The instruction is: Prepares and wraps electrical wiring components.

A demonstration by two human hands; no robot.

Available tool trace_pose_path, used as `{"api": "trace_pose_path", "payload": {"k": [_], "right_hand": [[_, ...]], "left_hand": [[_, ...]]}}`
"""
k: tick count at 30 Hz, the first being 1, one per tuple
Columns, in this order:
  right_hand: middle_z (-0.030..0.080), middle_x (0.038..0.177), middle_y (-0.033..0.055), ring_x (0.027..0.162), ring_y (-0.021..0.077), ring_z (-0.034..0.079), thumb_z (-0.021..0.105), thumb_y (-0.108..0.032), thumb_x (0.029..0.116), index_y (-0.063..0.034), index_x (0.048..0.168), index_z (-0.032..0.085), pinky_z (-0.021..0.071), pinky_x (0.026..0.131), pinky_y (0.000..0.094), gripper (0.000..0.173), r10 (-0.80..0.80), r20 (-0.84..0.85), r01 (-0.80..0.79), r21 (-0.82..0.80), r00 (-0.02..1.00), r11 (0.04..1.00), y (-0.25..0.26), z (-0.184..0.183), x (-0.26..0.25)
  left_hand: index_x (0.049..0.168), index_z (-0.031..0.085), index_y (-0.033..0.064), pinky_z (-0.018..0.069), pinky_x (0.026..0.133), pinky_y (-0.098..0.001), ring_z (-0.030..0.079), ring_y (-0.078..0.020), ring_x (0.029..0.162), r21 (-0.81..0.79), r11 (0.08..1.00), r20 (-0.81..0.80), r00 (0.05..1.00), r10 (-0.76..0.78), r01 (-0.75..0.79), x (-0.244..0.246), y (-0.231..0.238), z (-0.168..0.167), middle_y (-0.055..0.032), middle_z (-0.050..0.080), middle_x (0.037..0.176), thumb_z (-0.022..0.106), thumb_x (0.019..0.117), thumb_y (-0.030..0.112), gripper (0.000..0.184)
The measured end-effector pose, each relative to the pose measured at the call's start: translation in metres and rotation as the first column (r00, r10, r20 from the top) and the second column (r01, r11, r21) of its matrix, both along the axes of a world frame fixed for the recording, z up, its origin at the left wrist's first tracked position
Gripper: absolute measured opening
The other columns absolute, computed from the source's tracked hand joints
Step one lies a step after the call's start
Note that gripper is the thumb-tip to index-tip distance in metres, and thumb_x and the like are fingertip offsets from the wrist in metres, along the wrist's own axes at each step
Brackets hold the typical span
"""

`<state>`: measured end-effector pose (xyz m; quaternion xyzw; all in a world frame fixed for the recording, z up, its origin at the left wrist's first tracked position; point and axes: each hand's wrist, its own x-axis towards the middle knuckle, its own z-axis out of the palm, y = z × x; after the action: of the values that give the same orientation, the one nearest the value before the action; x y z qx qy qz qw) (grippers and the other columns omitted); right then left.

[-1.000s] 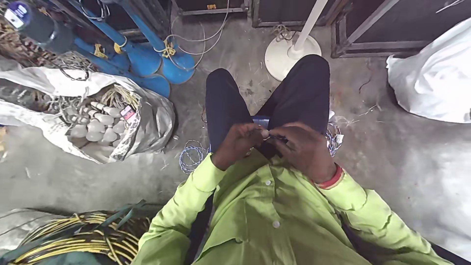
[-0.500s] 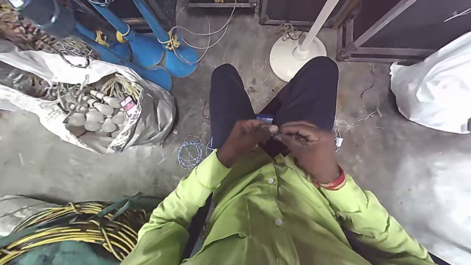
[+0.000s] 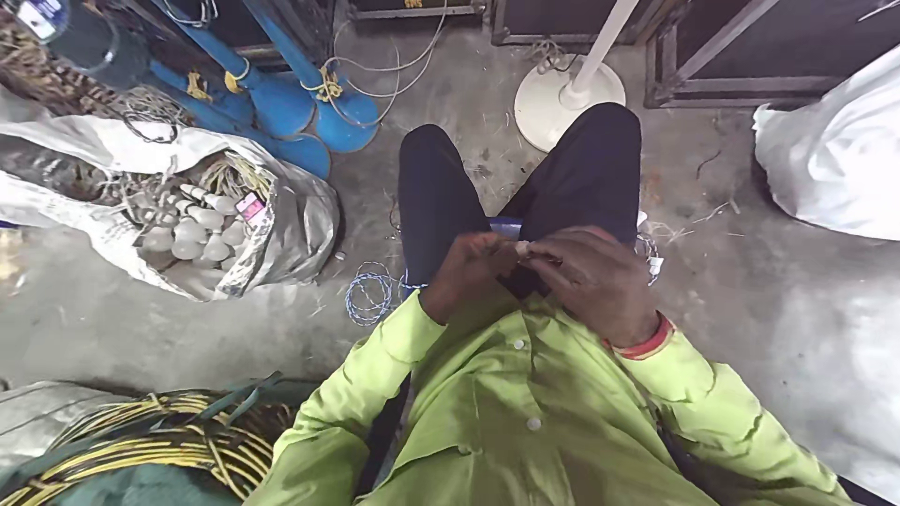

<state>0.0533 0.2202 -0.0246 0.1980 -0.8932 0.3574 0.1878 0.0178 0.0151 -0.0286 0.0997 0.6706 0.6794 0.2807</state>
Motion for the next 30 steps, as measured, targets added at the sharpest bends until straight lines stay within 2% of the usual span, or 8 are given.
{"api": "trace_pose_path", "payload": {"k": [3, 8, 12, 14, 19, 22, 25, 30], "right_hand": [[0.077, 0.098, 0.0085, 0.097, 0.0222, 0.072, 0.072, -0.017, 0.0958, -0.0053, 0.102, 0.079, 0.0563, 0.092, 0.0376, 0.015, -0.005, -0.08, 0.009, 0.058, 0.997, 0.998, -0.002, -0.005, 0.002], [0.076, 0.097, 0.0108, 0.096, 0.0232, 0.071, 0.071, -0.012, 0.0961, -0.0038, 0.1, 0.079, 0.0563, 0.092, 0.0378, 0.012, 0.013, -0.193, -0.005, 0.044, 0.981, 0.999, 0.0, -0.014, 0.004], [0.075, 0.094, 0.0111, 0.093, 0.0244, 0.072, 0.063, -0.011, 0.0993, -0.0033, 0.098, 0.076, 0.0566, 0.09, 0.0397, 0.015, -0.003, -0.206, 0.02, 0.081, 0.978, 0.997, -0.002, -0.011, 0.001], [0.074, 0.092, 0.0116, 0.092, 0.0254, 0.071, 0.059, -0.014, 0.1014, -0.0025, 0.097, 0.074, 0.0565, 0.089, 0.0411, 0.019, -0.013, -0.181, 0.032, 0.101, 0.983, 0.994, -0.002, -0.01, 0.0], [0.071, 0.091, 0.0139, 0.09, 0.0282, 0.069, 0.051, -0.016, 0.1031, -0.0016, 0.095, 0.067, 0.0552, 0.084, 0.0421, 0.023, -0.041, -0.079, 0.048, 0.093, 0.996, 0.995, -0.004, -0.007, -0.001], [0.068, 0.084, 0.0117, 0.084, 0.0255, 0.066, 0.049, -0.015, 0.102, -0.0026, 0.092, 0.066, 0.0536, 0.08, 0.0398, 0.024, -0.06, -0.013, 0.061, 0.074, 0.998, 0.995, -0.003, -0.003, -0.001], [0.068, 0.085, 0.0122, 0.084, 0.0261, 0.067, 0.048, -0.016, 0.1026, -0.0016, 0.093, 0.067, 0.0549, 0.079, 0.0415, 0.025, -0.061, 0.026, 0.059, 0.075, 0.998, 0.995, -0.003, -0.005, -0.001], [0.071, 0.097, 0.0161, 0.102, 0.0345, 0.068, 0.052, -0.011, 0.1007, -0.001, 0.095, 0.066, 0.0546, 0.088, 0.0477, 0.018, 0.016, -0.037, -0.008, 0.203, 0.999, 0.979, 0.0, -0.005, -0.009]], "left_hand": [[0.092, 0.069, 0.0071, 0.0418, 0.05, -0.017, 0.051, -0.0027, 0.056, 0.02, 1.0, 0.135, 0.991, -0.005, 0.002, 0.002, -0.003, -0.002, 0.0013, 0.06, 0.069, 0.057, 0.1054, 0.021, 0.023], [0.097, 0.072, 0.0105, 0.0464, 0.052, -0.0171, 0.055, -0.0012, 0.058, 0.098, 0.992, 0.435, 0.9, 0.029, -0.079, 0.0, 0.005, 0.001, 0.0034, 0.065, 0.075, 0.058, 0.1041, 0.027, 0.023], [0.097, 0.072, 0.0104, 0.0393, 0.047, -0.0153, 0.049, -0.0007, 0.054, 0.103, 0.99, 0.429, 0.902, 0.047, -0.1, 0.002, 0.007, 0.001, 0.0025, 0.063, 0.074, 0.059, 0.1036, 0.027, 0.022], [0.095, 0.072, 0.0105, 0.0378, 0.046, -0.016, 0.047, -0.0007, 0.052, 0.119, 0.987, 0.384, 0.921, 0.057, -0.111, 0.005, 0.008, 0.0, 0.0025, 0.062, 0.071, 0.061, 0.103, 0.025, 0.02], [0.096, 0.072, 0.0079, 0.0461, 0.053, -0.0178, 0.057, -0.0019, 0.061, 0.148, 0.985, 0.237, 0.97, 0.049, -0.086, 0.007, 0.01, 0.001, 0.0006, 0.069, 0.079, 0.06, 0.104, 0.025, 0.022], [0.107, 0.073, 0.0015, 0.0558, 0.066, -0.0226, 0.065, -0.006, 0.072, 0.136, 0.991, -0.022, 0.999, 0.026, -0.022, 0.006, 0.008, 0.002, -0.0029, 0.072, 0.087, 0.06, 0.1025, 0.012, 0.017], [0.106, 0.075, -0.0012, 0.0582, 0.073, -0.0234, 0.067, -0.0071, 0.079, -0.023, 0.999, -0.429, 0.903, 0.017, -0.03, 0.003, 0.007, -0.002, -0.0053, 0.074, 0.093, 0.069, 0.0967, 0.007, 0.014], [0.106, 0.077, 0.0009, 0.0596, 0.077, -0.026, 0.07, -0.009, 0.083, -0.213, 0.966, -0.589, 0.808, -0.005, -0.149, 0.003, 0.01, 0.005, -0.0072, 0.073, 0.095, 0.069, 0.0964, 0.01, 0.015]]}}
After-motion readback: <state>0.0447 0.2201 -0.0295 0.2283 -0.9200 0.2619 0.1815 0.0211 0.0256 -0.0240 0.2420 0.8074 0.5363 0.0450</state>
